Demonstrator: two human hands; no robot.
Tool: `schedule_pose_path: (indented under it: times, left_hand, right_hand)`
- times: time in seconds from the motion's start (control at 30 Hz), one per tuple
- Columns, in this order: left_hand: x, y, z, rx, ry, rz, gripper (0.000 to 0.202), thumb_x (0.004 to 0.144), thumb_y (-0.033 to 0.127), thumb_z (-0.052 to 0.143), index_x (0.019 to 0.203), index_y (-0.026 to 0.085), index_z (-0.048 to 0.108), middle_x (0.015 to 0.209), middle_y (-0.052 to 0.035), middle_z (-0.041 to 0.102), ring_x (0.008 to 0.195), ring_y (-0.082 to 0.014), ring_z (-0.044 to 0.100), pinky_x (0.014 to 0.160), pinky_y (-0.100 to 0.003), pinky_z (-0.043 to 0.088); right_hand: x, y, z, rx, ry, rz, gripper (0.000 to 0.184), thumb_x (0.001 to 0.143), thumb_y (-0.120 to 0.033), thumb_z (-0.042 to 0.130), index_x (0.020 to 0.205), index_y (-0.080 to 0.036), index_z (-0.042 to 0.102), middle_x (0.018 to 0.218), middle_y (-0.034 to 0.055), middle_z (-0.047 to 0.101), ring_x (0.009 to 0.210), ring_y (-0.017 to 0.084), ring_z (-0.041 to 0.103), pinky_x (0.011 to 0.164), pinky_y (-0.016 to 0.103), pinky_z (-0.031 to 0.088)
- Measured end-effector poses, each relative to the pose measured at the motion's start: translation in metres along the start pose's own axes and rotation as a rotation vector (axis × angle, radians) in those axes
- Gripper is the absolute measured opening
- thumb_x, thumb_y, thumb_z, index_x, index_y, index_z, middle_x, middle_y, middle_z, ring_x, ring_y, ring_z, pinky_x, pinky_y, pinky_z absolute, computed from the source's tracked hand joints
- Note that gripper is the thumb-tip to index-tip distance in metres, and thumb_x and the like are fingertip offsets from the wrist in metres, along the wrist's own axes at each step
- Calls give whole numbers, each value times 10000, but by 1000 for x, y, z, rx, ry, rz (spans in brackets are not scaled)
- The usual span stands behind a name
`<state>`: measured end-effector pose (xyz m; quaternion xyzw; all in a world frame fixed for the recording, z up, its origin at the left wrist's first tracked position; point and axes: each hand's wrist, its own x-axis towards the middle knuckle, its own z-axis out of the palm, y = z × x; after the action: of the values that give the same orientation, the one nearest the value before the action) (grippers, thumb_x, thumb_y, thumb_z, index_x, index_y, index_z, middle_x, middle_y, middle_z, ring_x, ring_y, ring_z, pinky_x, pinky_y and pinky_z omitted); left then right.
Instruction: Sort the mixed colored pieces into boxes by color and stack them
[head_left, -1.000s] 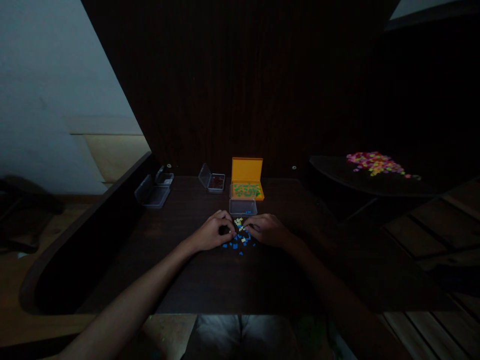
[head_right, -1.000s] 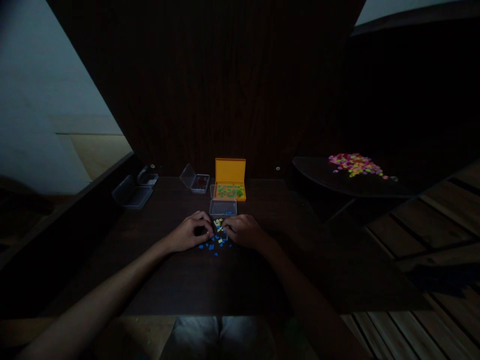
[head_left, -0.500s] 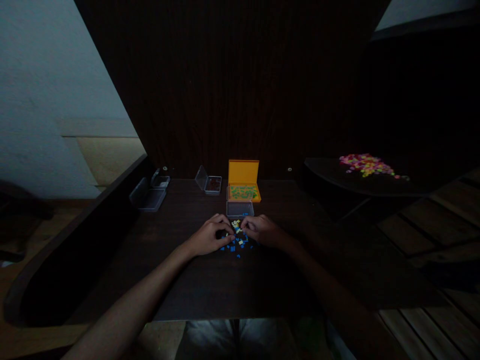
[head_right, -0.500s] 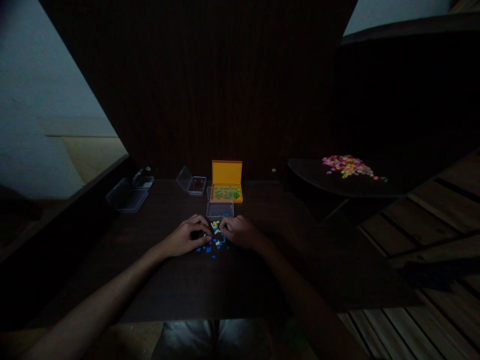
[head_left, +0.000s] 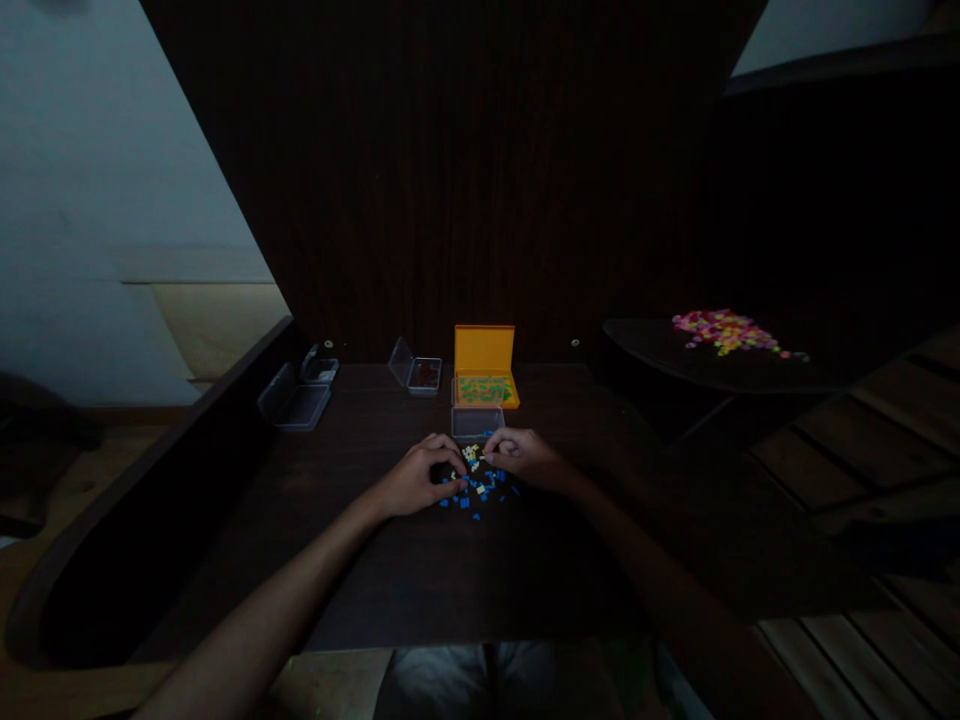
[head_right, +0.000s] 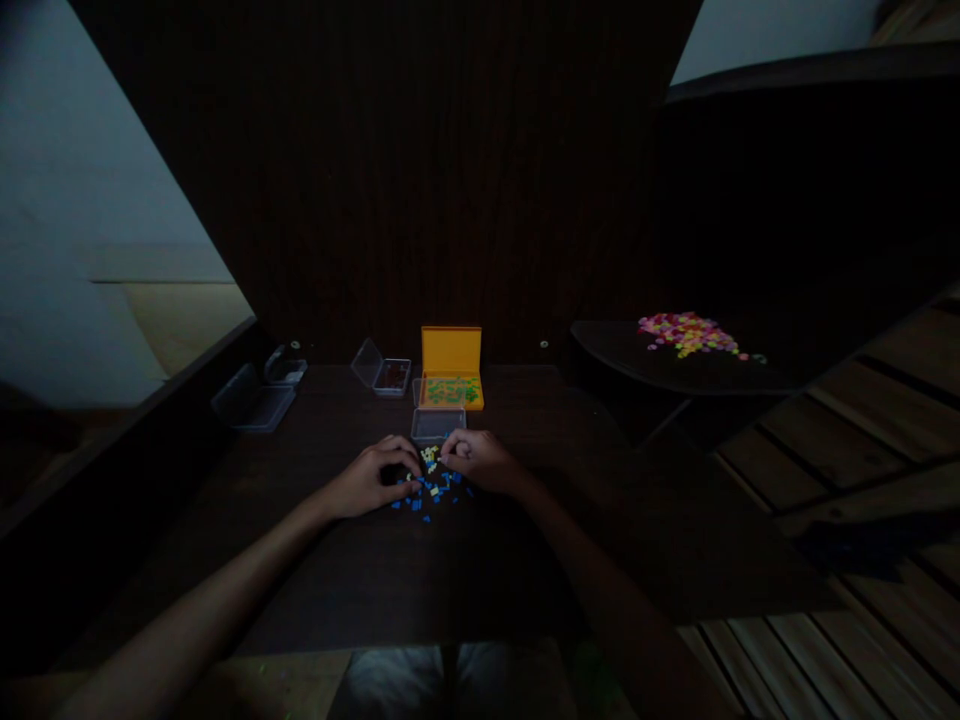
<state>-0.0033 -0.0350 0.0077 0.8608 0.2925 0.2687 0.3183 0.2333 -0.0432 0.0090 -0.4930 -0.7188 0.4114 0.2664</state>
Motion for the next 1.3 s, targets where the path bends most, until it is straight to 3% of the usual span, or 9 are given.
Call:
schedule_pose_path:
  times: [0.1,0.23,0.37,0.67,0.77,0.87,1.07,1.13,1.3]
  left_hand:
    - [0,1,-1,12,6,5,107,811,301,706,835,196,702,941,-52,635,939,-187,582,873,-326,460]
    - [-1,2,-1,49,2,36,110,828,307,692,820,198,698,909,-45,657,922,-184,575,854,-318,449]
    - [-2,3,0,64,-6,55,114,862,297,657,819,195,686,854,-38,676,892,-179,572,831,-308,444]
    - [-3,9,0,131,-37,162,153,941,272,553,881,172,653,845,-44,673,892,-173,562,828,-292,444]
    - [-4,11,-1,196,-51,185,182,961,281,515,910,173,653,860,-51,672,888,-179,553,835,-304,442]
    - [-5,11,-1,243,-56,205,188,969,278,499,937,176,654,880,-53,674,885,-180,550,827,-305,443]
    - [-8,8,0,311,-38,273,217,984,245,451,931,167,646,862,-59,661,846,-173,539,790,-293,455]
    - [-8,8,1,327,-36,282,226,987,247,443,924,166,645,849,-59,654,839,-172,538,782,-291,460]
    - [-8,11,1,350,-43,282,222,983,231,444,1033,171,652,913,-72,666,873,-177,552,815,-303,476]
  right_hand:
    - [0,-1,0,-25,-5,-12,179,778,-330,598,808,-157,632,522,-77,415,488,86,360,477,212,243]
    - [0,-1,-3,11,175,-54,216,813,-373,570,836,-166,628,540,-65,432,501,97,384,492,213,278]
    - [2,4,-5,-88,355,-142,216,837,-367,560,831,-166,637,526,-54,445,496,108,413,511,225,314]
    - [14,11,-2,-309,533,-216,196,855,-264,555,863,-155,717,502,-43,464,476,108,453,525,221,343]
    - [6,6,4,-349,488,-262,206,877,-278,556,885,-165,728,505,-36,496,472,109,465,520,219,351]
    - [-4,1,15,-378,350,-359,197,890,-269,565,940,-176,731,550,-21,585,479,109,502,531,216,376]
    - [-5,5,28,-453,273,-444,161,853,-196,616,960,-192,735,854,57,759,677,155,668,661,241,456]
    - [-3,7,27,-484,251,-455,135,853,-196,621,915,-202,741,832,52,760,705,166,677,674,248,456]
    - [-3,5,26,-505,239,-432,95,844,-191,631,833,-190,726,622,6,675,537,123,572,584,234,386]
